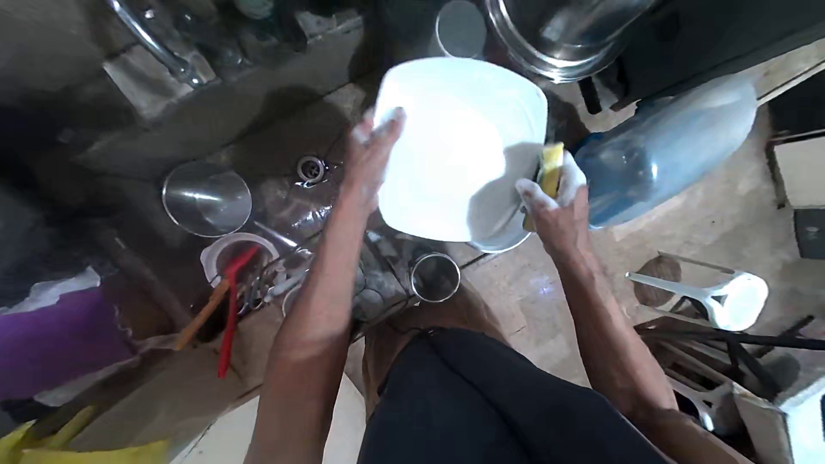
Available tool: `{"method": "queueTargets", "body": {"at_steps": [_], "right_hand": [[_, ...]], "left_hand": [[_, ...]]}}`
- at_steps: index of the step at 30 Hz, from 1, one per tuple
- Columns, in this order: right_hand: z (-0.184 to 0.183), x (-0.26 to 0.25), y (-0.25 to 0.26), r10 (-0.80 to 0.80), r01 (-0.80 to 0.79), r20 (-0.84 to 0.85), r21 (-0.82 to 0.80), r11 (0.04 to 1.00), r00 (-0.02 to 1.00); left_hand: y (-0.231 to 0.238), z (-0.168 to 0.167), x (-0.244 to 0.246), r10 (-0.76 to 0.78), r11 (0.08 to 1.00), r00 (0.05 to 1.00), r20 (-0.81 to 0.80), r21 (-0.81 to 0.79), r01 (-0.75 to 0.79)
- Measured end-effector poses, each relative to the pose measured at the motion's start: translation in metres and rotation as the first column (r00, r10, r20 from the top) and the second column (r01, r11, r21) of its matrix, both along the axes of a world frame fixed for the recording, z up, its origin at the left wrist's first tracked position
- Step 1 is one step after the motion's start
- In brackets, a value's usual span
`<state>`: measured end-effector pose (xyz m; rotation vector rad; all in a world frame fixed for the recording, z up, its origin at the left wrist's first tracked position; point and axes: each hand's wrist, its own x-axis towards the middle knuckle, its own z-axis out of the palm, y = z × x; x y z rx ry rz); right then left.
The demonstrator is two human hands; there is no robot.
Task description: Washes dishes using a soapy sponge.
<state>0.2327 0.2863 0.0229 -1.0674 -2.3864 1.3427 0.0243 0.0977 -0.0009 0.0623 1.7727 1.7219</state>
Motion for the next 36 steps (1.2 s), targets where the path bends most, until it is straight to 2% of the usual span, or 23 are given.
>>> {"method": "queueTargets", "body": {"at_steps": [5,9,13,17,24,28,33,36], "right_hand": [[-0.02,0.059,-0.005,-0.21,0.225,0.15,-0.094,0.97,0.966],[-0.035,0.076,-0.005,-0.292,0.315,0.193,-0.101,0.944,0.937],[-0.048,0.081,-0.002,-0.301,0.331,0.226,-0.105,0.938,0.926],[-0.048,0.077,0.003,-0.271,0.298,0.282,-0.056,0.953,0.92],[-0.045,0.061,0.01,-0.212,0.179,0.414,0.118,0.977,0.885],[-0.053,0.06,0.014,-0.173,0.115,0.387,0.169,0.979,0.906],[-0.044,0.058,0.013,-0.153,0.087,0.418,0.173,0.981,0.895],[-0.047,0.061,0.01,-0.214,0.132,0.303,0.268,0.954,0.929]], "left_hand": [[0.045,-0.024,0.023,-0.255,0.966,0.965,0.063,-0.036,0.258],[0.061,-0.037,0.037,-0.339,0.931,0.931,0.134,-0.097,0.353],[0.064,-0.05,0.044,-0.328,0.921,0.925,0.192,-0.154,0.359],[0.063,-0.057,0.05,-0.265,0.921,0.936,0.232,-0.227,0.317],[0.055,-0.066,0.061,-0.129,0.954,0.959,0.254,-0.232,0.19],[0.056,-0.063,0.064,-0.104,0.967,0.961,0.254,-0.2,0.158],[0.053,-0.065,0.065,-0.148,0.965,0.959,0.243,-0.174,0.194],[0.056,-0.066,0.059,-0.179,0.963,0.958,0.226,-0.161,0.218]]}}
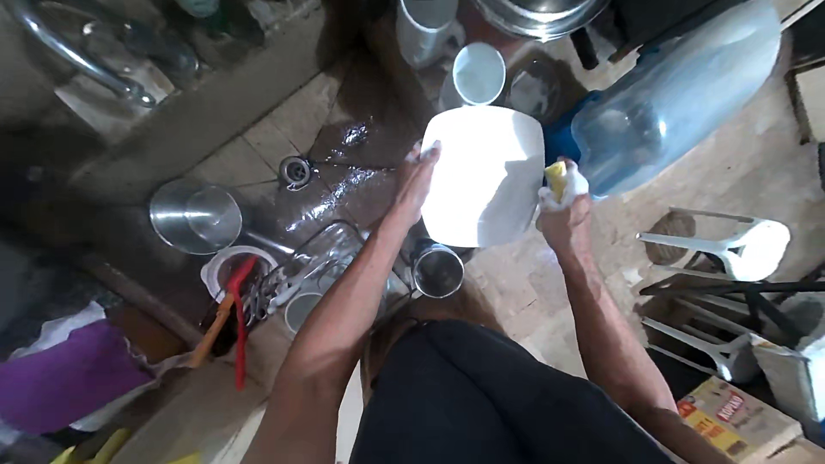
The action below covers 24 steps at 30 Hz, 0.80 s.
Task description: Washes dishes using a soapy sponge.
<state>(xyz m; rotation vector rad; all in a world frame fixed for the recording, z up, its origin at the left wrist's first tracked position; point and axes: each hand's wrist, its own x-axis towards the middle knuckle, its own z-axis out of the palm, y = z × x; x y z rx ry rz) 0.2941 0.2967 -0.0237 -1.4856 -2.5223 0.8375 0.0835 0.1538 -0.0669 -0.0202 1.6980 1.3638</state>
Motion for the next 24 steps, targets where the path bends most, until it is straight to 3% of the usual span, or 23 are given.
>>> {"method": "queueTargets", "body": {"at_steps": [2,7,11,13,17,20,22,24], "right_hand": [[0.008,0.011,-0.016,0.014,-0.01,-0.086,0.046,0.999,0.996],[0.025,0.01,-0.058,0.084,-0.131,-0.253,-0.175,0.976,0.964],[0.038,-0.017,-0.071,-0.111,-0.107,-0.373,-0.518,0.849,0.921],[0.046,-0.036,-0.07,-0.18,-0.168,-0.458,-0.62,0.766,0.87],[0.049,-0.081,-0.065,-0.157,-0.338,-0.586,-0.643,0.687,0.795],[0.045,-0.12,-0.072,-0.153,-0.435,-0.707,-0.575,0.693,0.691],[0.042,-0.149,-0.08,-0.081,-0.551,-0.803,-0.474,0.686,0.591],[0.042,-0.174,-0.092,0.034,-0.622,-0.826,-0.396,0.675,0.563]], "left_hand": [[-0.001,0.002,-0.001,-0.019,1.0,1.0,0.017,0.005,0.019],[-0.006,0.001,-0.004,-0.093,0.995,0.995,-0.021,-0.036,0.092],[-0.011,0.008,0.001,-0.175,0.984,0.984,0.001,-0.042,0.175],[-0.018,0.015,0.002,-0.168,0.986,0.985,-0.037,0.005,0.168],[-0.047,0.018,-0.012,-0.093,0.994,0.977,-0.189,0.045,0.103],[-0.074,0.053,-0.012,0.058,0.984,0.996,-0.066,0.171,-0.046],[-0.091,0.093,-0.012,0.075,0.959,0.995,0.07,0.267,-0.091],[-0.11,0.116,-0.012,0.074,0.938,0.997,0.019,0.339,-0.076]]}}
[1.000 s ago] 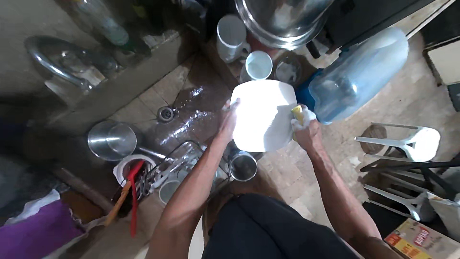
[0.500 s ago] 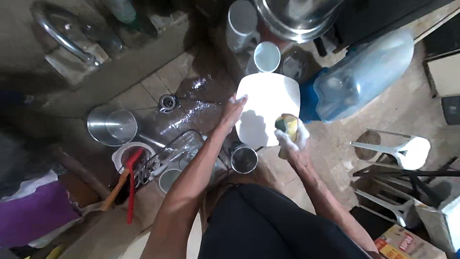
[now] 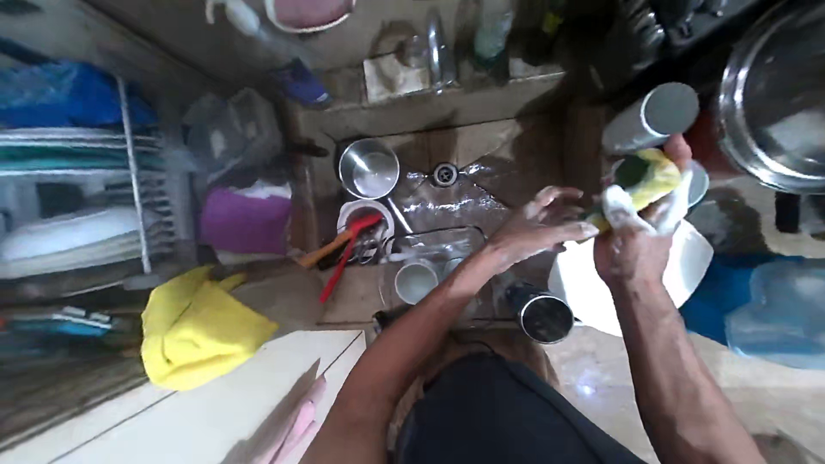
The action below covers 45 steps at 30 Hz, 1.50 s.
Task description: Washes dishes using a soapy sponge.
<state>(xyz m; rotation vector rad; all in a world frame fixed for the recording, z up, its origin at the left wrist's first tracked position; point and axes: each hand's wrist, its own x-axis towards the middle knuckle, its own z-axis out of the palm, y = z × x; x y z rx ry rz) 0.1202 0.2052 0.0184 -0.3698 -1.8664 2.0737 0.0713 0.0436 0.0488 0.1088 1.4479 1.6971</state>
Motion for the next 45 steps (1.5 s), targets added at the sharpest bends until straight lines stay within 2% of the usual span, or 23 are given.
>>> {"method": "queueTargets", "body": {"at_steps": [2,4,6,8,11,14,16,18,20,23,27,30,32,34,36,37,39,41,43,45], "right_hand": [[0.0,-0.017,-0.013,0.048,-0.05,0.05,0.053,0.997,0.998],[0.0,-0.03,-0.025,0.09,-0.097,0.124,0.047,0.994,0.988],[-0.002,-0.036,-0.034,0.147,-0.151,0.192,0.002,0.989,0.97],[-0.008,-0.042,-0.037,0.269,-0.257,0.214,-0.081,0.963,0.939],[-0.013,-0.052,-0.034,0.4,-0.372,0.242,-0.152,0.916,0.884],[-0.009,-0.063,-0.036,0.406,-0.438,0.389,-0.007,0.899,0.827],[-0.011,-0.072,-0.042,0.456,-0.56,0.481,0.091,0.824,0.749],[-0.017,-0.087,-0.058,0.505,-0.68,0.541,0.182,0.71,0.672],[-0.025,-0.113,-0.085,0.548,-0.735,0.575,0.144,0.663,0.607],[-0.037,-0.143,-0.132,0.582,-0.789,0.625,0.09,0.608,0.52],[-0.064,-0.16,-0.175,0.616,-0.799,0.589,0.088,0.594,0.523],[-0.071,-0.167,-0.189,0.593,-0.805,0.559,0.278,0.525,0.58],[-0.068,-0.172,-0.19,0.565,-0.812,0.592,0.333,0.479,0.575],[-0.076,-0.176,-0.187,0.485,-0.799,0.674,0.276,0.534,0.557],[-0.093,-0.176,-0.184,0.399,-0.744,0.761,0.16,0.649,0.511],[-0.104,-0.176,-0.184,0.378,-0.728,0.791,0.12,0.675,0.481],[-0.134,-0.175,-0.187,0.363,-0.748,0.836,0.084,0.658,0.413],[-0.164,-0.172,-0.195,0.369,-0.739,0.853,0.029,0.673,0.369],[-0.184,-0.172,-0.208,0.374,-0.663,0.872,-0.078,0.744,0.317],[-0.205,-0.177,-0.22,0.459,-0.57,0.838,-0.232,0.789,0.295]], "left_hand": [[-0.013,0.0,-0.001,0.037,0.999,0.98,-0.193,-0.016,-0.041],[-0.023,-0.012,-0.003,0.027,0.988,0.928,-0.371,-0.131,-0.081],[-0.031,-0.028,-0.004,0.013,0.961,0.865,-0.501,-0.234,-0.15],[-0.039,-0.043,-0.016,0.042,0.943,0.818,-0.573,-0.247,-0.222],[-0.066,-0.047,-0.033,0.013,0.935,0.847,-0.531,-0.294,-0.198],[-0.096,-0.054,-0.049,-0.009,0.935,0.899,-0.437,-0.321,-0.147],[-0.113,-0.068,-0.057,-0.015,0.94,0.907,-0.422,-0.314,-0.131],[-0.132,-0.085,-0.066,-0.021,0.936,0.882,-0.47,-0.319,-0.147],[-0.153,-0.1,-0.074,0.026,0.931,0.866,-0.5,-0.303,-0.203],[-0.187,-0.107,-0.091,0.081,0.899,0.895,-0.439,-0.356,-0.255],[-0.226,-0.111,-0.107,0.088,0.874,0.903,-0.421,-0.403,-0.272],[-0.245,-0.117,-0.117,0.132,0.881,0.899,-0.418,-0.366,-0.299],[-0.255,-0.121,-0.117,0.249,0.85,0.91,-0.332,-0.376,-0.369],[-0.261,-0.129,-0.112,0.324,0.788,0.925,-0.2,-0.484,-0.38],[-0.257,-0.146,-0.104,0.282,0.763,0.959,-0.024,-0.6,-0.239],[-0.253,-0.156,-0.1,0.234,0.763,0.97,0.06,-0.63,-0.145],[-0.244,-0.181,-0.09,0.139,0.77,0.973,0.182,-0.638,0.01],[-0.238,-0.199,-0.081,0.016,0.742,0.977,0.212,-0.657,0.13],[-0.235,-0.211,-0.077,-0.068,0.749,0.975,0.21,-0.635,0.189],[-0.232,-0.222,-0.08,-0.074,0.787,0.97,0.231,-0.584,0.199]]}}
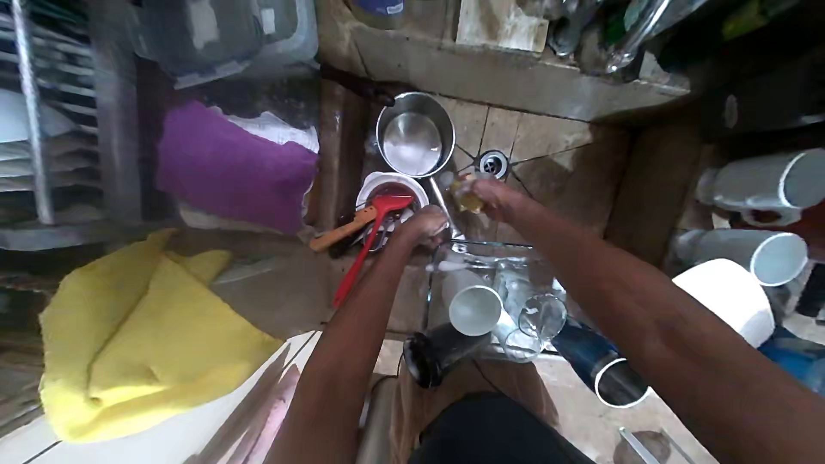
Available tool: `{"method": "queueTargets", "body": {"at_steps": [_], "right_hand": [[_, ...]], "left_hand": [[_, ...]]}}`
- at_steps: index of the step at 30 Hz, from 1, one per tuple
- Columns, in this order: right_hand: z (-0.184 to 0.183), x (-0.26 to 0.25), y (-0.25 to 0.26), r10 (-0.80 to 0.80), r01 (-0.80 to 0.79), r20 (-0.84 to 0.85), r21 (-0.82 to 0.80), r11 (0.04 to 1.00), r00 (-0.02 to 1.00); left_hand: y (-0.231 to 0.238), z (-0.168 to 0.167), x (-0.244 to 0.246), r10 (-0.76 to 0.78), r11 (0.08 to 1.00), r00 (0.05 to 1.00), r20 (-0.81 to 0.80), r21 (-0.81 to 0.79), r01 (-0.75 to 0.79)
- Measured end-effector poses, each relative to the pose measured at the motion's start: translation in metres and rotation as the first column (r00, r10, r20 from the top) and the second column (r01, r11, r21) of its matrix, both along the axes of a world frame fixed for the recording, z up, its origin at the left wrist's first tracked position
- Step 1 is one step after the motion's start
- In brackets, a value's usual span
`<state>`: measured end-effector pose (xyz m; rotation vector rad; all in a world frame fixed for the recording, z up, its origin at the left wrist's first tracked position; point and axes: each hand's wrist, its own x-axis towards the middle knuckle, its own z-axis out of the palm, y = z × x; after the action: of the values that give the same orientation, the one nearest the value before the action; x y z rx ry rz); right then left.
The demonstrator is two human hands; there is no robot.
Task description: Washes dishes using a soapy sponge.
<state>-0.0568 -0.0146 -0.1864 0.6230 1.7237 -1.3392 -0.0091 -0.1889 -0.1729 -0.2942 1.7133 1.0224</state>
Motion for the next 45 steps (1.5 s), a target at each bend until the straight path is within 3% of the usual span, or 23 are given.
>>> {"method": "queueTargets", "body": {"at_steps": [3,5,8,11,14,18,22,26,28,30,32,37,41,43,45], "right_hand": [[-0.018,-0.005,-0.005,-0.093,0.099,0.037,-0.231,0.968,0.995],[-0.023,-0.008,0.0,-0.122,0.122,0.018,-0.27,0.955,0.992],[-0.037,-0.012,0.017,-0.011,0.016,0.019,-0.282,0.959,1.0],[-0.04,-0.014,0.018,0.141,-0.135,0.014,-0.222,0.966,0.99],[-0.043,-0.014,0.017,0.184,-0.192,-0.077,-0.126,0.973,0.98],[-0.036,-0.015,0.012,0.387,-0.393,-0.209,0.015,0.919,0.898],[-0.035,-0.012,-0.006,0.378,-0.392,-0.283,0.006,0.92,0.882],[-0.053,-0.017,-0.018,0.289,-0.281,-0.312,0.072,0.957,0.905],[-0.057,-0.016,-0.019,0.271,-0.237,-0.313,0.142,0.961,0.91],[-0.053,-0.017,-0.02,0.32,-0.242,-0.308,0.265,0.933,0.896],[-0.048,-0.015,-0.017,0.431,-0.319,-0.305,0.353,0.88,0.85],[-0.05,-0.009,-0.015,0.623,-0.487,-0.245,0.44,0.754,0.743],[-0.046,-0.023,-0.022,0.574,-0.45,-0.159,0.469,0.76,0.804],[-0.046,-0.036,-0.018,0.517,-0.405,-0.135,0.469,0.785,0.845],[-0.047,-0.046,-0.009,0.481,-0.376,-0.131,0.461,0.804,0.867]], "left_hand": [[0.013,-0.005,-0.01,0.093,0.995,0.992,0.083,0.025,-0.095],[0.014,-0.005,-0.014,0.193,0.98,0.974,0.116,0.02,-0.197],[0.013,0.001,-0.012,0.333,0.938,0.931,0.151,0.054,-0.344],[0.014,0.0,-0.011,0.389,0.914,0.907,0.164,0.055,-0.402],[0.009,-0.004,-0.013,0.393,0.905,0.903,0.176,0.102,-0.414],[-0.001,-0.007,-0.017,0.412,0.884,0.886,0.212,0.144,-0.445],[-0.006,-0.01,-0.016,0.496,0.837,0.84,0.22,0.137,-0.53],[-0.011,-0.007,-0.02,0.464,0.872,0.879,0.107,0.117,-0.475],[-0.022,0.0,-0.03,0.41,0.907,0.899,-0.15,-0.039,-0.42],[-0.041,0.004,-0.047,0.362,0.841,0.806,-0.469,-0.21,-0.499],[-0.06,-0.004,-0.067,0.287,0.785,0.729,-0.622,-0.284,-0.551],[-0.07,-0.026,-0.112,0.128,0.832,0.859,-0.496,-0.417,-0.365],[-0.062,-0.032,-0.119,0.06,0.85,0.901,-0.431,-0.45,-0.272],[-0.056,-0.035,-0.118,0.109,0.855,0.895,-0.432,-0.418,-0.306],[-0.053,-0.04,-0.114,0.254,0.863,0.875,-0.412,-0.312,-0.398]]}}
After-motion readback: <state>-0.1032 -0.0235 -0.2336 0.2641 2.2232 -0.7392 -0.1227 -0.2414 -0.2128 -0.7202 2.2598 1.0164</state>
